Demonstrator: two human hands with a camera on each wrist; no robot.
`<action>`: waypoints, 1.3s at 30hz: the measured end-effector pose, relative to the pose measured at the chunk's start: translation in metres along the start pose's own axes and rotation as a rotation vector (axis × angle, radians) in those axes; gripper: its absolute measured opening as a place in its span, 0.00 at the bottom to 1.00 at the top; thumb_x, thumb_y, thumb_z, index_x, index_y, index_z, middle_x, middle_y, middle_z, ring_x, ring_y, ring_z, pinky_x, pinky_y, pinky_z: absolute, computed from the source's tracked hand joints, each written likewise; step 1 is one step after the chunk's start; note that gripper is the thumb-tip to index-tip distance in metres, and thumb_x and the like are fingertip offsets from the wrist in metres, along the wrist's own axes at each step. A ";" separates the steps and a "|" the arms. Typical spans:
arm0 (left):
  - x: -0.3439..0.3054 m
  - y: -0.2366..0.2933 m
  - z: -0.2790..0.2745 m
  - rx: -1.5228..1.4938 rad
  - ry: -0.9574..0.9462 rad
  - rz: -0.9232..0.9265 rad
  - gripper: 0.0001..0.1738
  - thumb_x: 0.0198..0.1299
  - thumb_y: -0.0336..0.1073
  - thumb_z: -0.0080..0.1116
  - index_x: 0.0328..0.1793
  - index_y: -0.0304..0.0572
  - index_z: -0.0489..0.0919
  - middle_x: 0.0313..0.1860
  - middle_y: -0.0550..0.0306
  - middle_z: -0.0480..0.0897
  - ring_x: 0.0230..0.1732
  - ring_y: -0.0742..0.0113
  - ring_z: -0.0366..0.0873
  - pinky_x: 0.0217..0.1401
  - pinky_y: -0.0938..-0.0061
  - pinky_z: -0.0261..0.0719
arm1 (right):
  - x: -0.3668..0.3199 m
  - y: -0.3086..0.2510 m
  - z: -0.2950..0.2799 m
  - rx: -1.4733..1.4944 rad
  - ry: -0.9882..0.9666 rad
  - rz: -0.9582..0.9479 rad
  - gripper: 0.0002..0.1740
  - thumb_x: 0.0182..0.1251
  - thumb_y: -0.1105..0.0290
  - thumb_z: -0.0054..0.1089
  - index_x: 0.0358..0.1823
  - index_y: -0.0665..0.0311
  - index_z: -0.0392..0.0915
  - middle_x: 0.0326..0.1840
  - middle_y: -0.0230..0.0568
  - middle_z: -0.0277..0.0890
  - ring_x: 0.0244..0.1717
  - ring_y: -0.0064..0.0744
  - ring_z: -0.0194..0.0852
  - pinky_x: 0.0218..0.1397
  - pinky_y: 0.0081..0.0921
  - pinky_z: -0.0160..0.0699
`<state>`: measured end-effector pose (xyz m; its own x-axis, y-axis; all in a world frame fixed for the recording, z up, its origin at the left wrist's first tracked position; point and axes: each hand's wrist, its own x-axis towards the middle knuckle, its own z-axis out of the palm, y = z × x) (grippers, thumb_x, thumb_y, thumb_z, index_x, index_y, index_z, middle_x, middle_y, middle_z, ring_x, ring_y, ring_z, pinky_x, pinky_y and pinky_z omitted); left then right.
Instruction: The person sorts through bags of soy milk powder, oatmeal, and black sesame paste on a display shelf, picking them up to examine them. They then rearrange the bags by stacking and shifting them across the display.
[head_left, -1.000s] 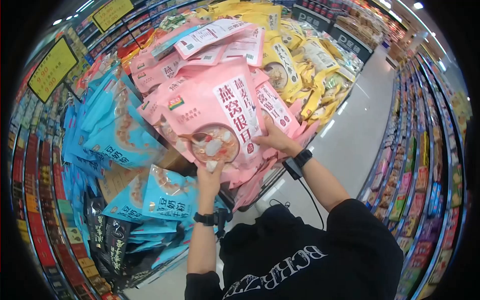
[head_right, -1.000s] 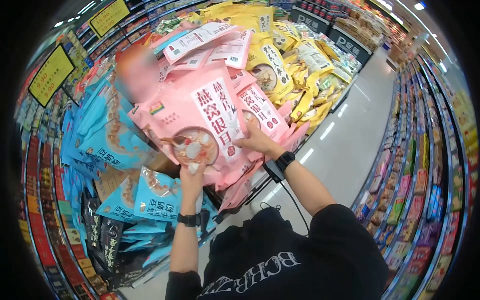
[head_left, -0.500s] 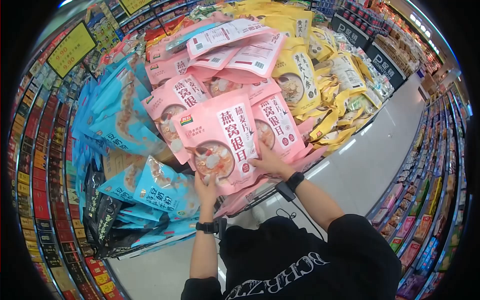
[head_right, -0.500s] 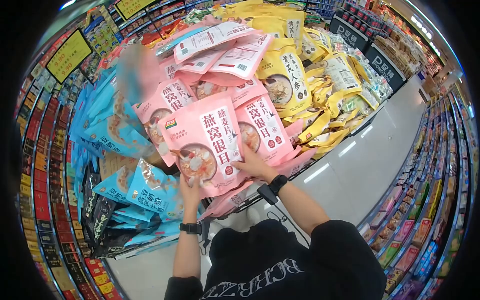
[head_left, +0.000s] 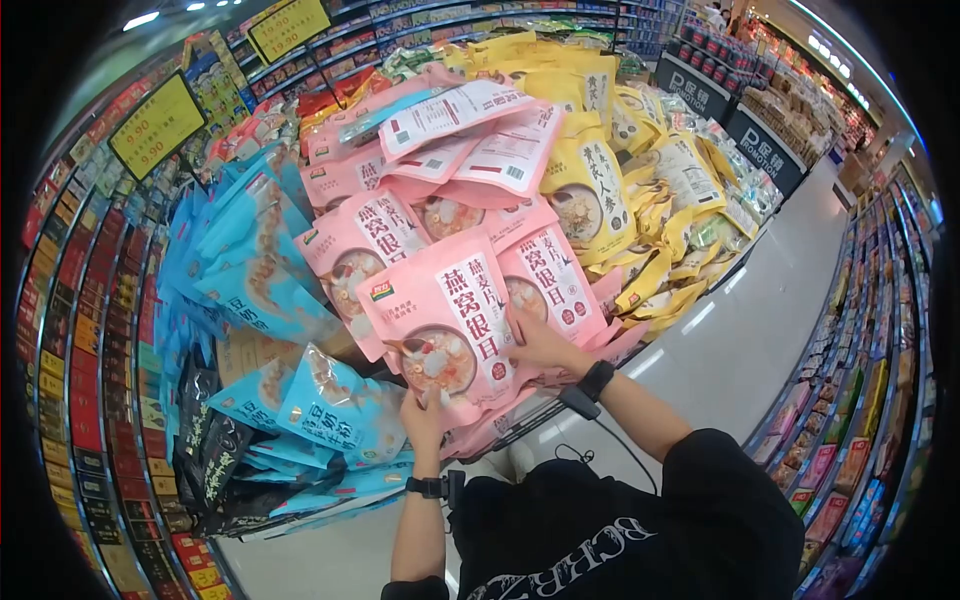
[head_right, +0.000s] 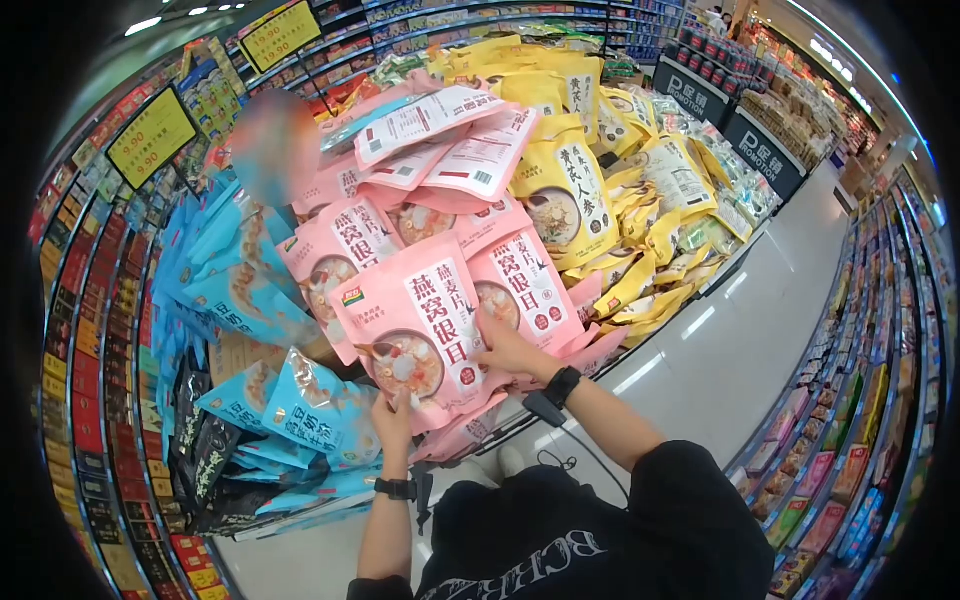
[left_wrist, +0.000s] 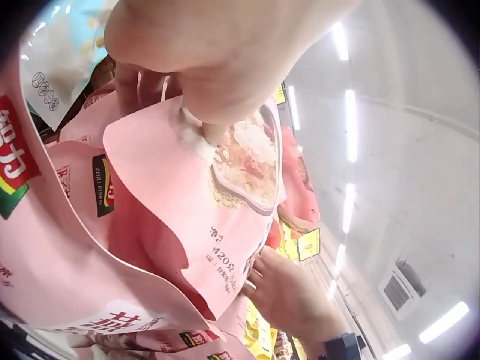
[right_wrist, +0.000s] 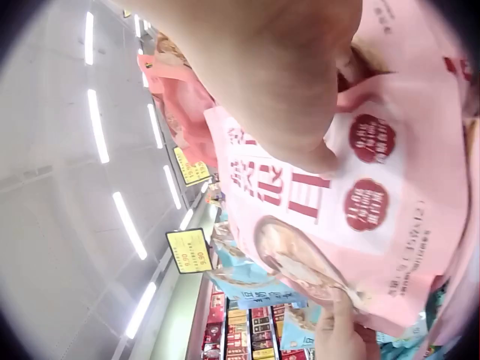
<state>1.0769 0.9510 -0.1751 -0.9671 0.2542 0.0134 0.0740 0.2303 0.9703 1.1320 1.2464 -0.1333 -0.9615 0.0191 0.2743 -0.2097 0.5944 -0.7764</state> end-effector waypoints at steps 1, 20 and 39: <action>0.001 -0.002 -0.002 0.003 -0.020 0.020 0.17 0.70 0.34 0.65 0.59 0.30 0.78 0.50 0.52 0.86 0.49 0.69 0.81 0.53 0.72 0.78 | 0.000 0.010 -0.006 -0.257 0.079 0.047 0.46 0.61 0.65 0.73 0.78 0.69 0.60 0.68 0.59 0.72 0.64 0.58 0.76 0.68 0.41 0.75; 0.066 0.174 0.071 0.281 0.246 0.413 0.22 0.59 0.23 0.61 0.62 0.38 0.78 0.60 0.51 0.81 0.59 0.58 0.79 0.59 0.66 0.75 | 0.242 0.053 -0.301 -0.565 0.394 -0.081 0.33 0.64 0.67 0.70 0.71 0.59 0.72 0.68 0.49 0.76 0.66 0.48 0.76 0.65 0.38 0.78; 0.101 0.239 0.077 0.282 0.345 0.550 0.41 0.57 0.32 0.72 0.76 0.33 0.67 0.72 0.42 0.73 0.75 0.49 0.68 0.72 0.57 0.71 | 0.292 -0.143 -0.343 -0.980 0.676 -0.717 0.02 0.57 0.63 0.67 0.31 0.48 0.86 0.25 0.39 0.82 0.30 0.45 0.85 0.31 0.43 0.79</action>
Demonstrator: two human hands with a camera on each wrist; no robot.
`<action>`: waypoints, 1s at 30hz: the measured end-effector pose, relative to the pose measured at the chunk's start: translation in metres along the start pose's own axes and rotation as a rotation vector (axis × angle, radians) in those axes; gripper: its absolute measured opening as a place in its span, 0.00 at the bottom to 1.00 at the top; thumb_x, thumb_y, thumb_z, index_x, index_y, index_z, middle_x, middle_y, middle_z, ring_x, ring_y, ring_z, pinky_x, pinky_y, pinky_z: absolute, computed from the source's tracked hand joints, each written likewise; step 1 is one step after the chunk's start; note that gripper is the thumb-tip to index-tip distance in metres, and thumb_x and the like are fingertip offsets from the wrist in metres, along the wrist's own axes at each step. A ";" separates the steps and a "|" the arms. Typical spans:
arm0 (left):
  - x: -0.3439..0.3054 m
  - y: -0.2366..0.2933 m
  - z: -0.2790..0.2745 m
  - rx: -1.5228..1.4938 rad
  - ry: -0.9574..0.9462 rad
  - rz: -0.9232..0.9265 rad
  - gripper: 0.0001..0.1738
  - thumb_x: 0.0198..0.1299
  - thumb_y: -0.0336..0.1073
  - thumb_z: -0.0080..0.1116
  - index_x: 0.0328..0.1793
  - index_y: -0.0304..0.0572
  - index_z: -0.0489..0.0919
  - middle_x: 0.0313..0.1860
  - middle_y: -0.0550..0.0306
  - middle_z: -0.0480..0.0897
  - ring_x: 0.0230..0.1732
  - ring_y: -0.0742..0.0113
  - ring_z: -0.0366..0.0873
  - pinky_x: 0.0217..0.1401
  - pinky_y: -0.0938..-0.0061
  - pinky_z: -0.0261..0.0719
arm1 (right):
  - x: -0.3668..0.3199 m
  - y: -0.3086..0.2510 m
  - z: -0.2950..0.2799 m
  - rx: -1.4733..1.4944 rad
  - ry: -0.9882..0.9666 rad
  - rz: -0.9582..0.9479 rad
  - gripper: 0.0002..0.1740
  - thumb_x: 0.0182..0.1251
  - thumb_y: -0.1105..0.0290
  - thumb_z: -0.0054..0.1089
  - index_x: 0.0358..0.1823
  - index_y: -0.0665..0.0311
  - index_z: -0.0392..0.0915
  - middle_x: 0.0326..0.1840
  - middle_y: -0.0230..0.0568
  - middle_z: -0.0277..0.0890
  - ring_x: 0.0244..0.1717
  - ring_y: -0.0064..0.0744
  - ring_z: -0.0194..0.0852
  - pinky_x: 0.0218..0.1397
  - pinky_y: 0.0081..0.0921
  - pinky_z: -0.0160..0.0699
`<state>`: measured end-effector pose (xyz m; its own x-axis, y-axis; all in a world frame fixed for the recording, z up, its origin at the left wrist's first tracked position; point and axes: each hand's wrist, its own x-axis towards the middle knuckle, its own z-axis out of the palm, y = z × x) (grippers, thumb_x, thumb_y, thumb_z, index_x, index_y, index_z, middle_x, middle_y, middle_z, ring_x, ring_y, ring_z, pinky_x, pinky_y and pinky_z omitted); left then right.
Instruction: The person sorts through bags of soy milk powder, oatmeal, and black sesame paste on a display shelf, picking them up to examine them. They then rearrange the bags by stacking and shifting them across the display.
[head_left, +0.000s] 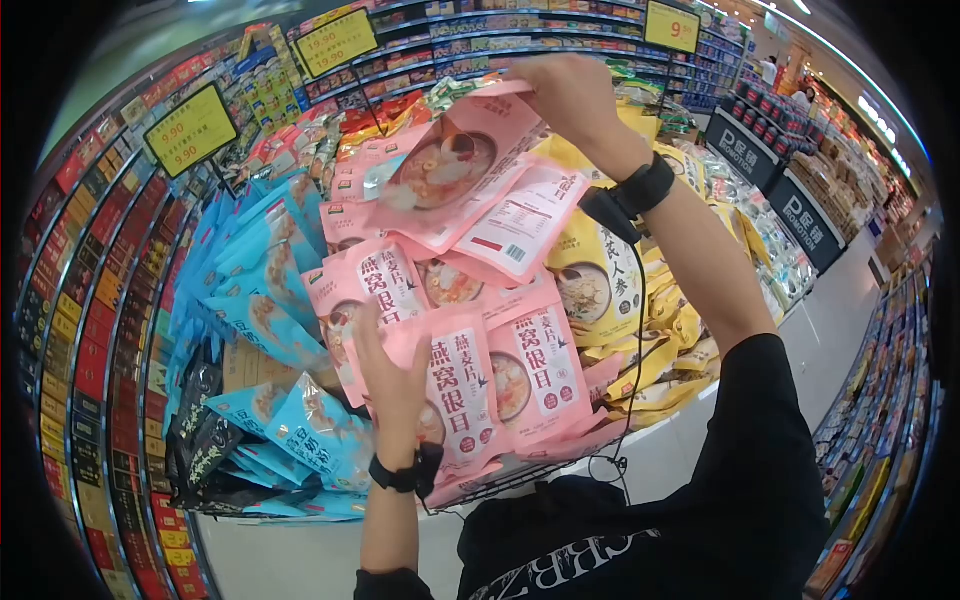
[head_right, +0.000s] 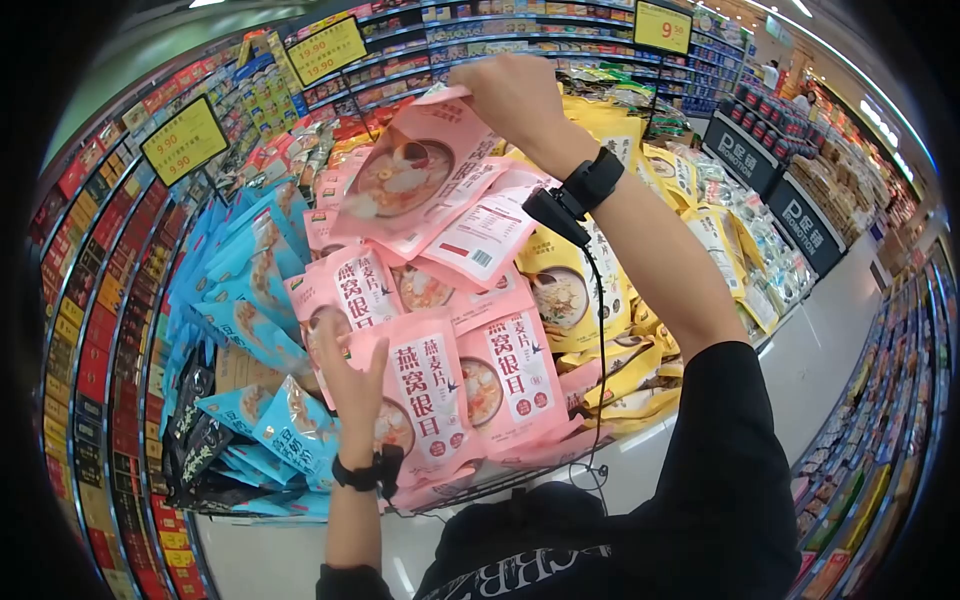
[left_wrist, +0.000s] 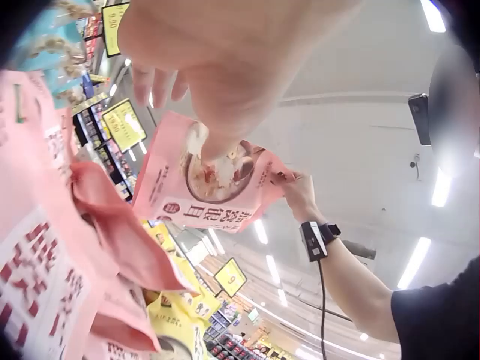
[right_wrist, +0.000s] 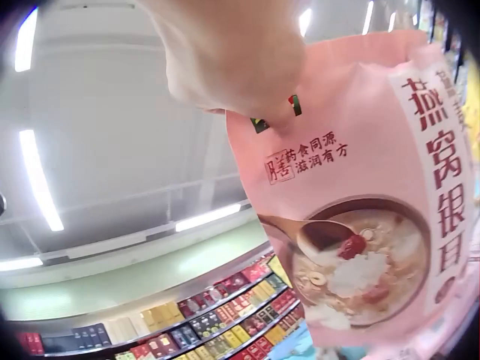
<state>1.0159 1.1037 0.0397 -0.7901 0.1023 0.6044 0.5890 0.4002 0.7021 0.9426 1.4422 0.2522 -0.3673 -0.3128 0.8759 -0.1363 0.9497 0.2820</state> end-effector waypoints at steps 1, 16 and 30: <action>0.017 0.013 0.001 -0.008 -0.008 0.004 0.41 0.57 0.32 0.72 0.76 0.33 0.67 0.72 0.42 0.73 0.75 0.49 0.68 0.72 0.57 0.71 | 0.009 -0.008 -0.018 -0.004 0.051 -0.032 0.03 0.57 0.61 0.68 0.31 0.48 0.86 0.25 0.38 0.82 0.31 0.45 0.85 0.31 0.43 0.79; -0.092 0.012 0.062 -0.703 -0.540 -0.671 0.10 0.65 0.34 0.72 0.44 0.33 0.86 0.38 0.60 0.87 0.36 0.77 0.80 0.40 0.77 0.78 | -0.110 -0.062 -0.109 0.273 -0.108 0.172 0.36 0.62 0.60 0.71 0.72 0.57 0.70 0.70 0.51 0.72 0.68 0.56 0.70 0.70 0.47 0.69; -0.181 -0.004 0.071 -0.576 -0.437 -0.744 0.26 0.63 0.29 0.70 0.65 0.29 0.75 0.55 0.52 0.85 0.52 0.66 0.83 0.58 0.72 0.80 | -0.385 -0.139 -0.091 1.472 -0.550 1.553 0.39 0.70 0.71 0.68 0.78 0.68 0.59 0.67 0.43 0.76 0.63 0.28 0.75 0.68 0.29 0.75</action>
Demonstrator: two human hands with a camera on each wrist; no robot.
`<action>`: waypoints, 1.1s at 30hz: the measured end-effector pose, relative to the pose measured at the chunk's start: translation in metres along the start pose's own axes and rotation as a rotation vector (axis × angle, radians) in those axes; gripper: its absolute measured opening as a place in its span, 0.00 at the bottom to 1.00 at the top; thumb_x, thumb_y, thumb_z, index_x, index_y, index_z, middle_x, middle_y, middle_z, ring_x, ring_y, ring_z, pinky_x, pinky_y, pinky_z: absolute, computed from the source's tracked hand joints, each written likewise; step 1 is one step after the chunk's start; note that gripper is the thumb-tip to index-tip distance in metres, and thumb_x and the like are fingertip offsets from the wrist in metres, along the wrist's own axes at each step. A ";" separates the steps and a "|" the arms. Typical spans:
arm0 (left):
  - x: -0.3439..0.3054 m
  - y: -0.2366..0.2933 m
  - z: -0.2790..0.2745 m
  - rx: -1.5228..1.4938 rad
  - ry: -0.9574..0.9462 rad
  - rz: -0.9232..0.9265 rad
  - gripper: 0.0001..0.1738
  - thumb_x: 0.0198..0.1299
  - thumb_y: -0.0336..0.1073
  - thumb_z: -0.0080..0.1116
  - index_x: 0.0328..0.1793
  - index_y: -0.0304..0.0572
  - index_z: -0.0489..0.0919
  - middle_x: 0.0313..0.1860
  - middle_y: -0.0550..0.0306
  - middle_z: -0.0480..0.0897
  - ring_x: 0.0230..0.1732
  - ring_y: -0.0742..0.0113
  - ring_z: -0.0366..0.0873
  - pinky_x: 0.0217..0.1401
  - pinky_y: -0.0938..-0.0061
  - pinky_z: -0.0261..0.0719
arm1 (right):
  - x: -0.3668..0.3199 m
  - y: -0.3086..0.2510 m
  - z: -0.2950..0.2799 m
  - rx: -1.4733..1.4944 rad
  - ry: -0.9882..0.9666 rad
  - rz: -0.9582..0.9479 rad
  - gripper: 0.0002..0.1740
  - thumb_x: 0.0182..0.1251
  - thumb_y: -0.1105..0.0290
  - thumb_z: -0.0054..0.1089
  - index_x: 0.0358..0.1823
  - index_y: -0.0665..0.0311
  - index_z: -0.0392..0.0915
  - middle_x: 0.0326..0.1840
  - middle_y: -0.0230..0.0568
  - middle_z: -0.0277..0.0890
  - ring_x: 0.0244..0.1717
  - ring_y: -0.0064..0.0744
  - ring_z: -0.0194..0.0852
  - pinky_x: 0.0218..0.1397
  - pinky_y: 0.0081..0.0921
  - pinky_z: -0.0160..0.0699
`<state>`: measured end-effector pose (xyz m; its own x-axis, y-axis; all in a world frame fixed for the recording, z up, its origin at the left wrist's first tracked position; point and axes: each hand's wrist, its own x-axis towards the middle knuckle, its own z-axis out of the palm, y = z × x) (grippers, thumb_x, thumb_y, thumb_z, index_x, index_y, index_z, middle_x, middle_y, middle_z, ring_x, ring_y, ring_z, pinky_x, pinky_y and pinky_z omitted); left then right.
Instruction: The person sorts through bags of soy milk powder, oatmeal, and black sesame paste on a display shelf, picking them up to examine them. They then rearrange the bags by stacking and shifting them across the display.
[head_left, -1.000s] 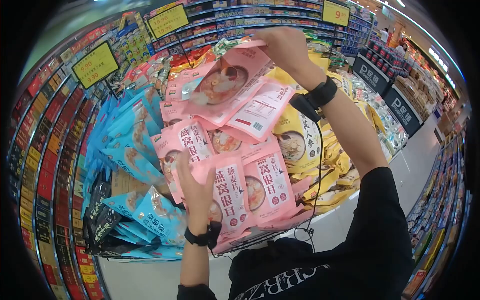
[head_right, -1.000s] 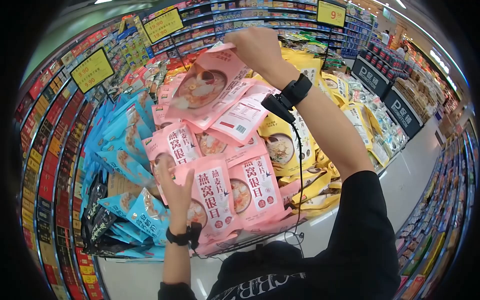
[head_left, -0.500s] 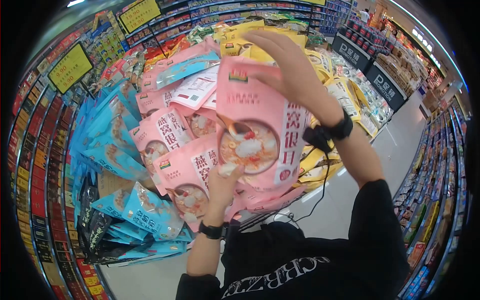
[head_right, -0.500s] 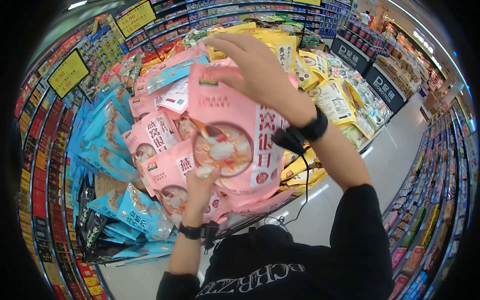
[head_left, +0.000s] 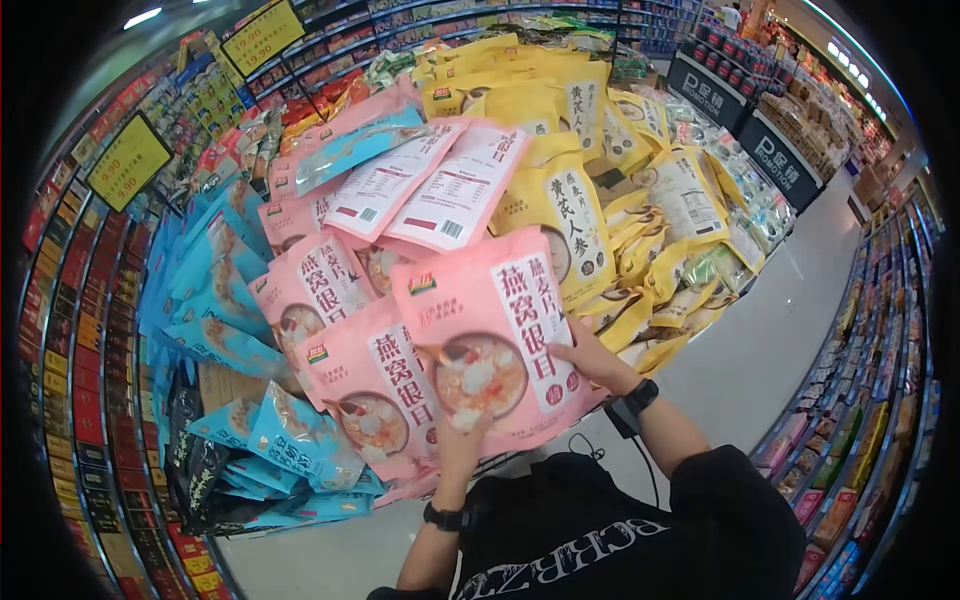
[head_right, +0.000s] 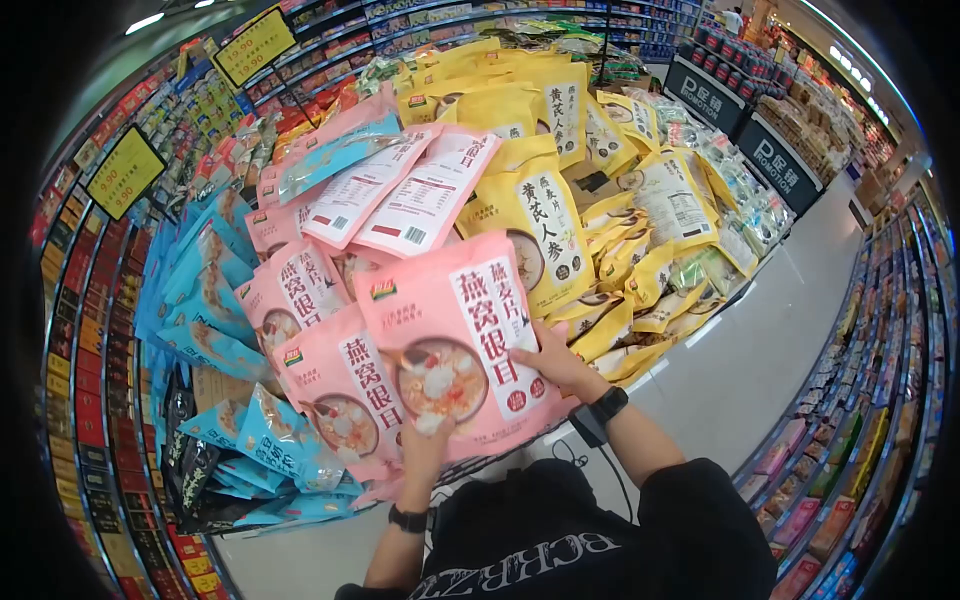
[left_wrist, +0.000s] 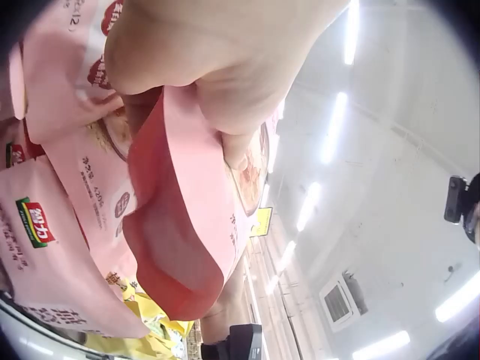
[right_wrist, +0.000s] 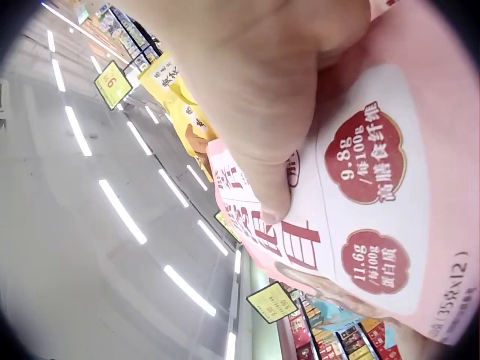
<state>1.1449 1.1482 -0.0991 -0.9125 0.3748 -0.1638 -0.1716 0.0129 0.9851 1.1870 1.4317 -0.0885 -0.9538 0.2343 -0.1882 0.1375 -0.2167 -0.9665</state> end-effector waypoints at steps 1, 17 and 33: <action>-0.007 0.000 -0.002 0.064 -0.044 0.009 0.28 0.62 0.29 0.70 0.66 0.28 0.74 0.57 0.51 0.84 0.54 0.65 0.82 0.60 0.70 0.79 | -0.002 0.004 -0.001 -0.037 -0.050 0.017 0.39 0.70 0.70 0.69 0.77 0.68 0.59 0.67 0.43 0.76 0.63 0.29 0.75 0.68 0.29 0.75; 0.035 0.009 -0.069 1.365 0.278 0.378 0.51 0.51 0.56 0.74 0.82 0.58 0.68 0.85 0.39 0.56 0.86 0.40 0.47 0.83 0.31 0.34 | 0.053 0.023 -0.015 -0.057 0.007 -0.025 0.41 0.68 0.71 0.70 0.78 0.67 0.58 0.67 0.43 0.75 0.63 0.28 0.76 0.64 0.28 0.79; 0.041 -0.003 -0.081 1.398 0.328 0.400 0.51 0.53 0.57 0.72 0.83 0.57 0.66 0.87 0.41 0.53 0.87 0.44 0.45 0.84 0.35 0.36 | 0.057 0.079 -0.006 -0.214 0.160 -0.221 0.41 0.66 0.73 0.71 0.78 0.66 0.60 0.66 0.43 0.76 0.61 0.31 0.77 0.64 0.30 0.78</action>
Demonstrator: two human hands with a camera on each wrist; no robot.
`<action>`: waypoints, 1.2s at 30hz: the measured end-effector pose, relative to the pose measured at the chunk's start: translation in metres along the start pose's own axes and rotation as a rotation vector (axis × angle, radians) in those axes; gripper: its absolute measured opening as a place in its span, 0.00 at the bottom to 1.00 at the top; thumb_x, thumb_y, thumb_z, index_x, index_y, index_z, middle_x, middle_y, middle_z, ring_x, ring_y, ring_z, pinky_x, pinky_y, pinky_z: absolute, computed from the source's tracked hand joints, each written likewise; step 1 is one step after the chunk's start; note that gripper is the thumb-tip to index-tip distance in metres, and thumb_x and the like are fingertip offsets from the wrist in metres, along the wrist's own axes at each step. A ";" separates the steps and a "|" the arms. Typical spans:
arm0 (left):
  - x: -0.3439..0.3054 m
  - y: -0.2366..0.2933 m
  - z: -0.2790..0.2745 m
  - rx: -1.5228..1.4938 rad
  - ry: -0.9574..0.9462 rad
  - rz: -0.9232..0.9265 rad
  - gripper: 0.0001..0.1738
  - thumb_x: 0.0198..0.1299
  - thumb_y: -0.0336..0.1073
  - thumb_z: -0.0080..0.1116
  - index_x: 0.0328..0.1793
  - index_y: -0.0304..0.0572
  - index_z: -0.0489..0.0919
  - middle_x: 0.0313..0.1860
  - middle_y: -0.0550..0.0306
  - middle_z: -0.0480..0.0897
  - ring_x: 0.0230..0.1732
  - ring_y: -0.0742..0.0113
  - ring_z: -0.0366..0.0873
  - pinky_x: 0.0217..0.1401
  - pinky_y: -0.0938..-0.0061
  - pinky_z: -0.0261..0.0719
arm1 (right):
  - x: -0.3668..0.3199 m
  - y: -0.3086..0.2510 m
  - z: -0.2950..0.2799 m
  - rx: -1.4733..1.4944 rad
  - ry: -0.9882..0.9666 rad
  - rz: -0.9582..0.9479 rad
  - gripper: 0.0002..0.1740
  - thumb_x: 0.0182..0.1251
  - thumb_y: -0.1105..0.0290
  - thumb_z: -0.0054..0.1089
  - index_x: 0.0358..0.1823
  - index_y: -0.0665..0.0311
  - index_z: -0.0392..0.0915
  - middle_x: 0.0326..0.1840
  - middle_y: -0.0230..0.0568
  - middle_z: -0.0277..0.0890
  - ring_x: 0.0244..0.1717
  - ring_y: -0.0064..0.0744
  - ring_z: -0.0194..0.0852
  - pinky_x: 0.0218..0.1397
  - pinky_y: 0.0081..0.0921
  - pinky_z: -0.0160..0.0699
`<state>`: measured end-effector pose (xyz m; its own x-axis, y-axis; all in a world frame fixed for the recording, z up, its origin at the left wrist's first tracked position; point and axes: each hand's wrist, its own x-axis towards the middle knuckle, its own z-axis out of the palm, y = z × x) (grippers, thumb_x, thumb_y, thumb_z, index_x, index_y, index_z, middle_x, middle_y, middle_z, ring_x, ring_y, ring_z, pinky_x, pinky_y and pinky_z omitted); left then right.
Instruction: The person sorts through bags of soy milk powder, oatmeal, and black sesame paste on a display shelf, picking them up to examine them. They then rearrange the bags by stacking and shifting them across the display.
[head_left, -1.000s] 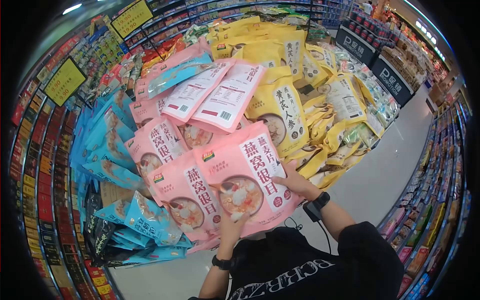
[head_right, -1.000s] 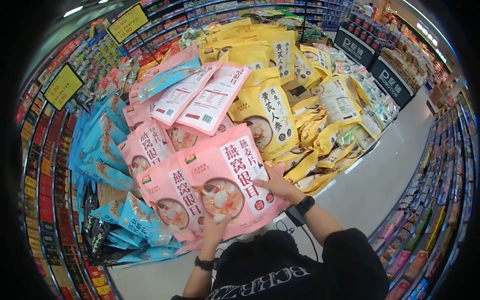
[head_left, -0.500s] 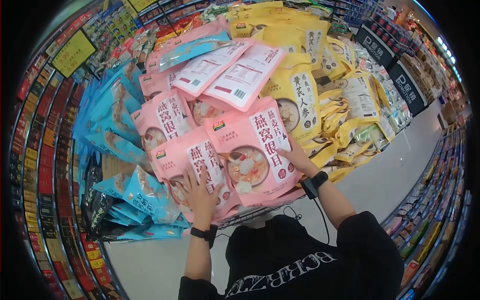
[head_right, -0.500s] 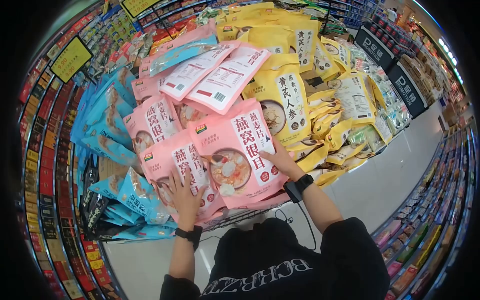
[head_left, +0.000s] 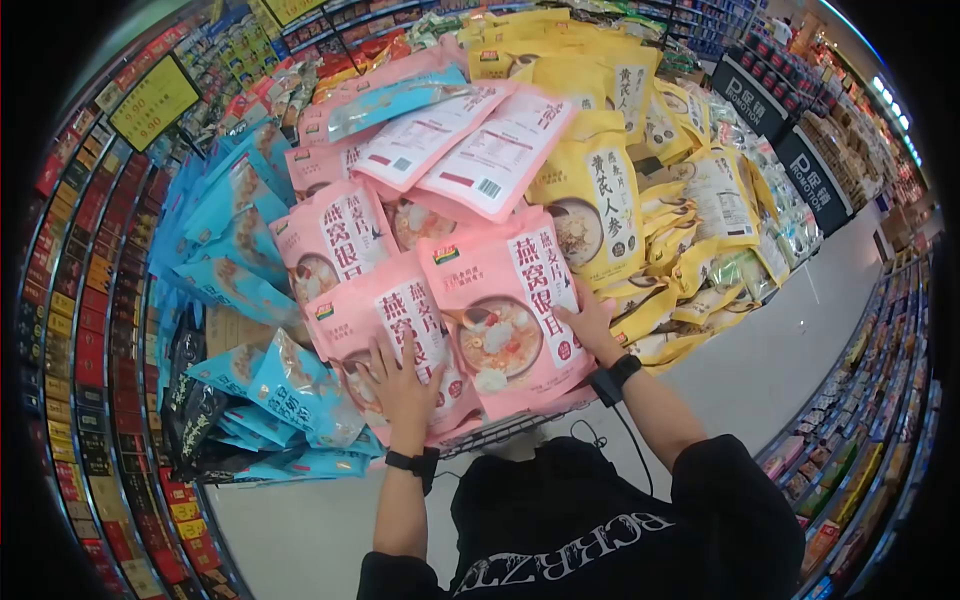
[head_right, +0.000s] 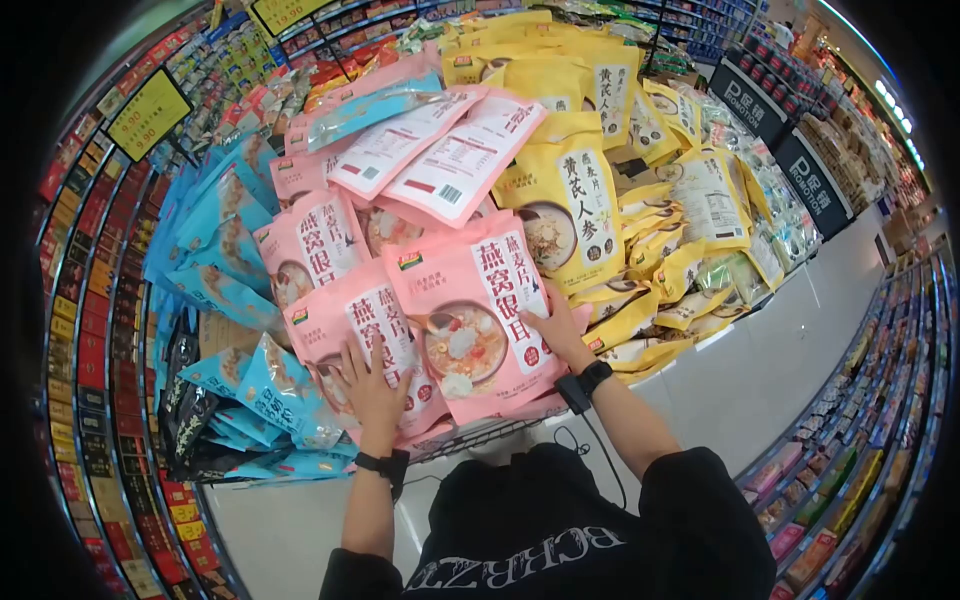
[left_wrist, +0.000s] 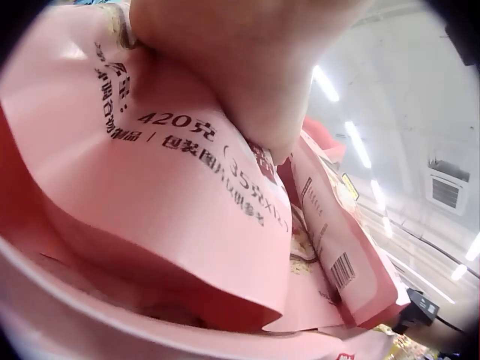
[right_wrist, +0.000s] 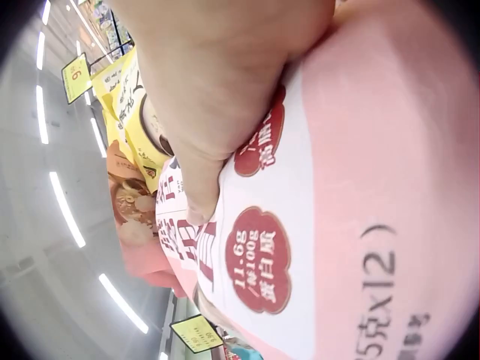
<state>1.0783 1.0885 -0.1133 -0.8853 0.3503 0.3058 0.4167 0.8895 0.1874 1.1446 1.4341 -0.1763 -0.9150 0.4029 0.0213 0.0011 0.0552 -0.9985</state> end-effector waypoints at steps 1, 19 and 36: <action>-0.002 0.000 -0.001 -0.001 0.009 0.003 0.51 0.53 0.57 0.72 0.83 0.57 0.66 0.87 0.41 0.53 0.87 0.44 0.45 0.84 0.35 0.36 | -0.003 0.000 -0.002 0.009 0.011 0.000 0.42 0.65 0.72 0.71 0.78 0.66 0.60 0.65 0.44 0.76 0.61 0.32 0.78 0.64 0.31 0.79; 0.220 0.136 -0.050 -0.360 0.139 0.371 0.41 0.63 0.44 0.66 0.79 0.33 0.66 0.74 0.37 0.71 0.75 0.37 0.67 0.78 0.47 0.63 | 0.143 -0.158 -0.003 0.307 -0.050 0.244 0.27 0.82 0.49 0.49 0.58 0.69 0.78 0.51 0.43 0.85 0.46 0.29 0.83 0.50 0.27 0.81; 0.210 0.159 -0.102 -0.089 0.055 0.127 0.44 0.56 0.44 0.74 0.78 0.43 0.69 0.65 0.43 0.81 0.57 0.47 0.85 0.54 0.54 0.84 | 0.132 -0.254 0.069 -0.162 0.260 -0.178 0.19 0.72 0.61 0.60 0.46 0.74 0.85 0.54 0.58 0.85 0.39 0.40 0.89 0.45 0.34 0.85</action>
<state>0.9790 1.2735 0.0756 -0.8128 0.4391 0.3829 0.5431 0.8088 0.2254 0.9955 1.4105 0.0765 -0.7735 0.5918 0.2270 -0.0659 0.2811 -0.9574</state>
